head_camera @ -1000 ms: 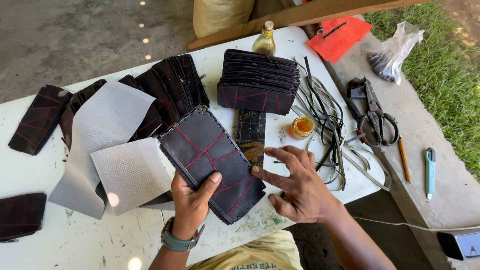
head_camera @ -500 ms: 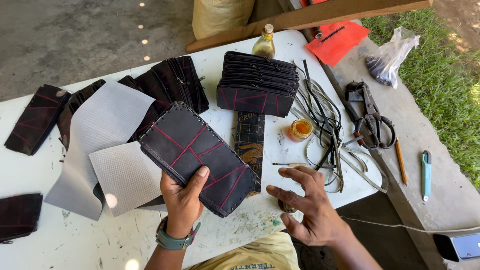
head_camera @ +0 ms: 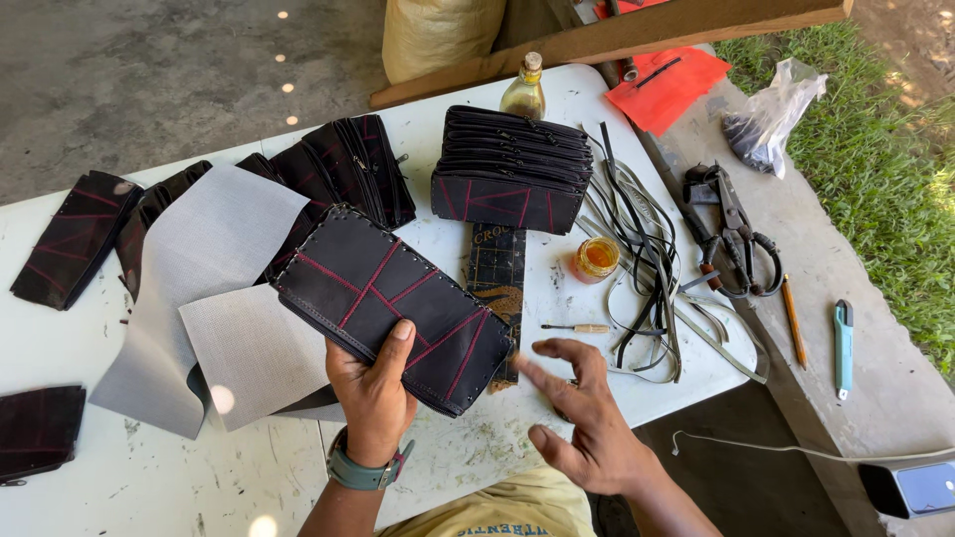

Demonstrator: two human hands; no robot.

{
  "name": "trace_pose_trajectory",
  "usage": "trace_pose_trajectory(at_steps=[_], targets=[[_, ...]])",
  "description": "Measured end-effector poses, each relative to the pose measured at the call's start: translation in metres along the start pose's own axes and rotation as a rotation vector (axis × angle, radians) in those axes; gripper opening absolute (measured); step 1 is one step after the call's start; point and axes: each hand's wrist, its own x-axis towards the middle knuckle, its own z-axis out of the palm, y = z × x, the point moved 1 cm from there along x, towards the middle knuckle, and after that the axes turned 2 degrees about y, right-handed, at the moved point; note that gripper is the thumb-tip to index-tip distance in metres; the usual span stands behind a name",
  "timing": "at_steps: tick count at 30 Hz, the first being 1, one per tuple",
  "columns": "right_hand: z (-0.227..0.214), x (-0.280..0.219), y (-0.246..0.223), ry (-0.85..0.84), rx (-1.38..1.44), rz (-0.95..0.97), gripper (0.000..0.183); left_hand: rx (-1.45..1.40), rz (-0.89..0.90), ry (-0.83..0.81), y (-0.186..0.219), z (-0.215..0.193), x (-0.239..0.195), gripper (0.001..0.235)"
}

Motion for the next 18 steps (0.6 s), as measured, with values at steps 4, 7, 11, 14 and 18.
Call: trace_pose_trajectory(at_steps=[4,7,11,14,18], targets=[[0.015,0.004,-0.005,-0.041,-0.23,-0.091,0.081,-0.021,-0.013,0.005,-0.003,0.003,-0.001,0.04],[0.011,0.013,-0.001,-0.036,-0.301,-0.064,0.082,-0.017,0.007,0.003,-0.003,0.004,0.001,0.039],[0.001,0.01,0.005,0.028,-0.179,-0.034,0.08,-0.02,-0.01,-0.001,-0.002,0.003,-0.001,0.038],[0.001,0.007,0.003,-0.039,-0.127,0.022,0.082,-0.038,-0.025,0.033,-0.002,0.006,0.001,0.041],[0.005,0.004,-0.003,-0.101,-0.098,-0.021,0.078,-0.039,-0.054,0.038,-0.003,0.006,-0.001,0.038]])
